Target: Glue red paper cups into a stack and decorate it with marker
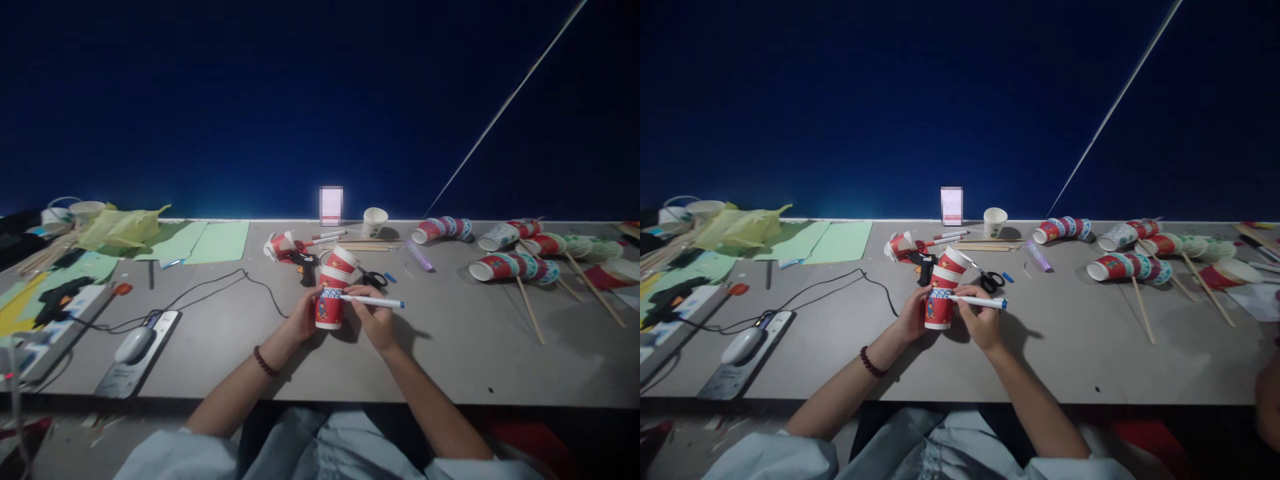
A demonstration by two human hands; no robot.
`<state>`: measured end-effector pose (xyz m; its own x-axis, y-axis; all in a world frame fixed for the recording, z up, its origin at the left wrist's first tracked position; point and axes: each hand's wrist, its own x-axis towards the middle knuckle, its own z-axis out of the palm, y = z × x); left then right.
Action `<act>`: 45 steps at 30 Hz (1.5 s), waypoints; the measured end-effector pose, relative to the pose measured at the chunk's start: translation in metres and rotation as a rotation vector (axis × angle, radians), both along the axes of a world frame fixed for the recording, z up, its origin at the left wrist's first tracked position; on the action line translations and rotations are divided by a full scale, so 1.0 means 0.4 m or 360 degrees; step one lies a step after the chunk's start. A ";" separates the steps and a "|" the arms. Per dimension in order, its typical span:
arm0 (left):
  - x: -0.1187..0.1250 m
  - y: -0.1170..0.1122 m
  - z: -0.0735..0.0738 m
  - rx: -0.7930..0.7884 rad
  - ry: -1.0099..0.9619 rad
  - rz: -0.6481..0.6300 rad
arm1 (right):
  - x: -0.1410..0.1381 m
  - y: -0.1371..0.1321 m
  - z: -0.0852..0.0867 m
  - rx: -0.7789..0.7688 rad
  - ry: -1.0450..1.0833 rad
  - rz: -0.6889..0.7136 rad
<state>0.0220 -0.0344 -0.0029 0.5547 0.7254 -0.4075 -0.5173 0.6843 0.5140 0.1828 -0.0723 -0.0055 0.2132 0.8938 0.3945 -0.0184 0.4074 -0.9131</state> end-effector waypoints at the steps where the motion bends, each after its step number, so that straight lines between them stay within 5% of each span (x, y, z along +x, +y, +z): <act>1: 0.000 0.000 0.000 0.0001 -0.0004 -0.0003 | 0.000 0.000 0.000 0.0003 -0.0001 0.0002; 45: 0.010 -0.001 0.018 0.0071 -0.0021 0.0072 | 0.004 -0.002 0.004 0.0012 0.0080 -0.0016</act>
